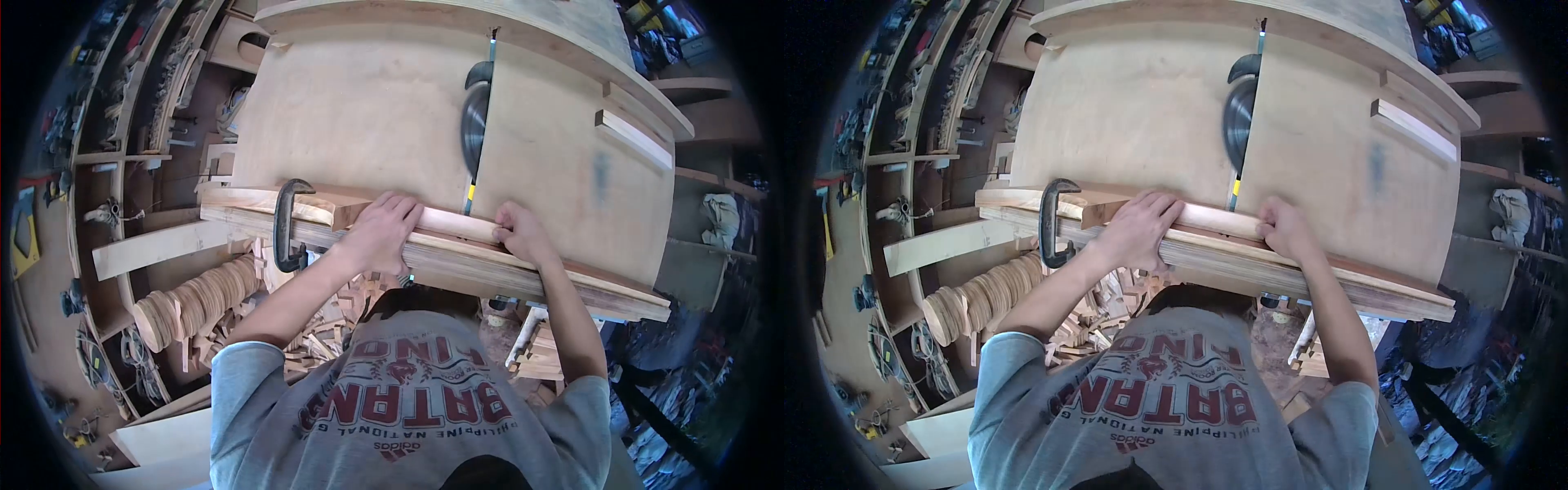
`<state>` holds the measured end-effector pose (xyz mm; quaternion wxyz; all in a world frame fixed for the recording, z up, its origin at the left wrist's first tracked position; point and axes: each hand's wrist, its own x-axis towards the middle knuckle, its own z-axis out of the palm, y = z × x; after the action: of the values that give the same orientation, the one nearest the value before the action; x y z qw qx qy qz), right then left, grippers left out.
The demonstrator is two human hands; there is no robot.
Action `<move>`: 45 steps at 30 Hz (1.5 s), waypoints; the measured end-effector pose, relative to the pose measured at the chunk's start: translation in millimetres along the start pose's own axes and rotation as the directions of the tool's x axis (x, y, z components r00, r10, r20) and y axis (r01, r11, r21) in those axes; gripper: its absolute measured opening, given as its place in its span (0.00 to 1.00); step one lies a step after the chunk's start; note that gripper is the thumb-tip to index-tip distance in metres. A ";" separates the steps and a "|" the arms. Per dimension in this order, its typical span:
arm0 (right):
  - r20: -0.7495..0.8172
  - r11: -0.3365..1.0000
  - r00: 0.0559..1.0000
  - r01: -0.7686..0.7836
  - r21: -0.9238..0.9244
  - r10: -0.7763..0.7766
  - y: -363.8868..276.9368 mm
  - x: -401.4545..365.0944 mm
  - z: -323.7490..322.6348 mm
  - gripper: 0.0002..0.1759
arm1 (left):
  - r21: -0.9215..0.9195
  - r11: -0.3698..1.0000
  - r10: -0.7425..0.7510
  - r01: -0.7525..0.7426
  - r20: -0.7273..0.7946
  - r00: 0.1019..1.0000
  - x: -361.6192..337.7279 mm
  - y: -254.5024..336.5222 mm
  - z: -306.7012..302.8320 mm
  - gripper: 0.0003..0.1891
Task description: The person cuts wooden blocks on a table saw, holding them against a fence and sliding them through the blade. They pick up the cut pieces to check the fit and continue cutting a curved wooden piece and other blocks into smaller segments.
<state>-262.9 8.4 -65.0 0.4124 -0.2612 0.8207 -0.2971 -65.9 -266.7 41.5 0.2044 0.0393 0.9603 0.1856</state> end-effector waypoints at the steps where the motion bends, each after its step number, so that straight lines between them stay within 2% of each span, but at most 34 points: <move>1: 0.010 0.999 0.999 0.047 0.027 -0.048 -0.2 -0.2 -2.3 0.14 | 0.007 1.000 0.003 -0.003 -0.003 1.000 1.1 4.8 2.8 0.61; 3: 0.038 0.992 0.993 0.113 0.054 -0.115 -1.2 1.7 -2.9 0.14 | 0.034 0.992 -0.113 0.119 -0.142 0.983 -0.8 21.6 20.7 0.58; 5: -0.023 0.986 0.988 0.152 0.064 -0.151 1.3 0.5 1.3 0.12 | -0.056 0.989 -0.148 0.139 -0.245 0.958 -3.3 37.2 39.4 0.56; 6: -0.002 0.982 0.984 0.176 0.073 -0.176 -1.1 2.9 2.1 0.12 | -0.103 0.978 -0.200 0.180 -0.233 0.952 -2.5 39.8 42.3 0.56; 8: 0.069 0.975 0.997 -0.036 0.219 0.022 -1.0 0.6 0.9 0.10 | -0.111 0.974 -0.222 0.199 -0.277 0.935 -2.4 37.9 46.7 0.55; 18: 0.116 0.960 0.993 -0.027 0.278 -0.006 8.1 2.7 5.3 0.13 | -0.182 0.963 -0.247 0.200 -0.297 0.922 -3.4 31.7 48.9 0.52; 20: 0.033 0.988 0.992 0.119 0.101 -0.123 -7.8 -3.4 3.8 0.18 | -0.195 0.965 -0.231 0.174 -0.330 0.915 -4.8 31.5 48.0 0.50; 21: 0.034 0.988 0.992 0.120 0.100 -0.124 -15.0 -4.5 1.1 0.18 | -0.196 0.965 -0.232 0.174 -0.331 0.914 -5.9 31.0 45.7 0.50; 23: 0.133 0.998 0.990 0.046 0.044 -0.052 -27.2 -4.6 -3.8 0.20 | -0.137 0.983 -0.165 0.123 -0.364 0.916 -10.3 31.5 40.3 0.46; 24: 0.130 0.998 0.990 0.051 0.042 -0.056 -20.4 -2.8 -5.6 0.20 | -0.135 0.983 -0.165 0.122 -0.369 0.915 -15.8 33.6 39.5 0.46; 26: 0.100 0.995 0.995 0.000 0.097 -0.009 14.5 2.6 -12.8 0.21 | -0.251 0.967 -0.094 -0.035 -0.483 0.870 -36.2 42.8 38.6 0.39; 27: 0.090 0.996 0.996 0.004 0.091 -0.013 30.3 1.7 -18.3 0.21 | -0.246 0.968 -0.088 -0.042 -0.492 0.866 -47.5 47.9 39.0 0.39; 29: 0.086 0.945 0.983 0.178 -0.273 -0.161 45.3 -6.7 -30.4 0.22 | -0.318 0.945 -0.128 -0.072 -0.564 0.816 -70.8 55.2 43.6 0.30; 30: 0.076 0.942 0.983 0.181 -0.284 -0.166 42.9 -9.6 -33.9 0.22 | -0.313 0.946 -0.122 -0.081 -0.576 0.808 -78.2 53.5 49.3 0.30; 32: -0.032 0.980 0.994 0.109 0.167 -0.106 0.2 -21.7 -27.2 0.21 | -0.303 0.953 -0.182 -0.026 -0.638 0.748 -91.4 52.7 63.9 0.24; 33: -0.044 0.980 0.994 0.109 0.165 -0.103 -11.6 -22.0 -19.3 0.21 | -0.291 0.957 -0.204 0.007 -0.654 0.729 -94.7 53.7 63.3 0.20; 35: 0.056 0.987 0.986 0.161 -0.008 -0.160 -27.8 -14.8 -14.2 0.19 | -0.291 0.957 -0.204 0.004 -0.662 0.721 -98.6 54.9 65.1 0.19; 36: 0.034 0.989 0.988 0.150 -0.014 -0.149 -26.0 -10.0 -13.3 0.19 | -0.303 0.953 -0.229 0.024 -0.664 0.712 -99.5 56.2 65.9 0.19; 38: 0.151 0.996 0.988 0.013 0.085 -0.025 -11.8 1.4 -7.7 0.19 | -0.303 0.953 -0.220 0.007 -0.676 0.703 -100.4 59.2 63.0 0.18; 42: 0.122 0.998 0.991 0.064 -0.007 -0.063 15.4 -2.6 -27.3 0.16 | -0.305 0.952 -0.226 0.004 -0.697 0.681 -105.2 61.4 65.9 0.19; 44: 0.120 0.999 0.992 -0.035 0.008 0.034 27.8 -16.4 -44.9 0.14 | -0.325 0.946 -0.247 0.007 -0.704 0.666 -106.2 63.1 67.5 0.18; 45: 0.114 0.999 0.993 -0.035 0.001 0.035 34.0 -22.7 -52.8 0.14 | -0.326 0.945 -0.245 0.001 -0.708 0.662 -105.7 64.7 66.4 0.18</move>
<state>-301.2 61.4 -51.6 0.4642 -0.2628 0.7996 -0.2757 57.6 -200.1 49.3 -0.1869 -0.1365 0.9210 0.3133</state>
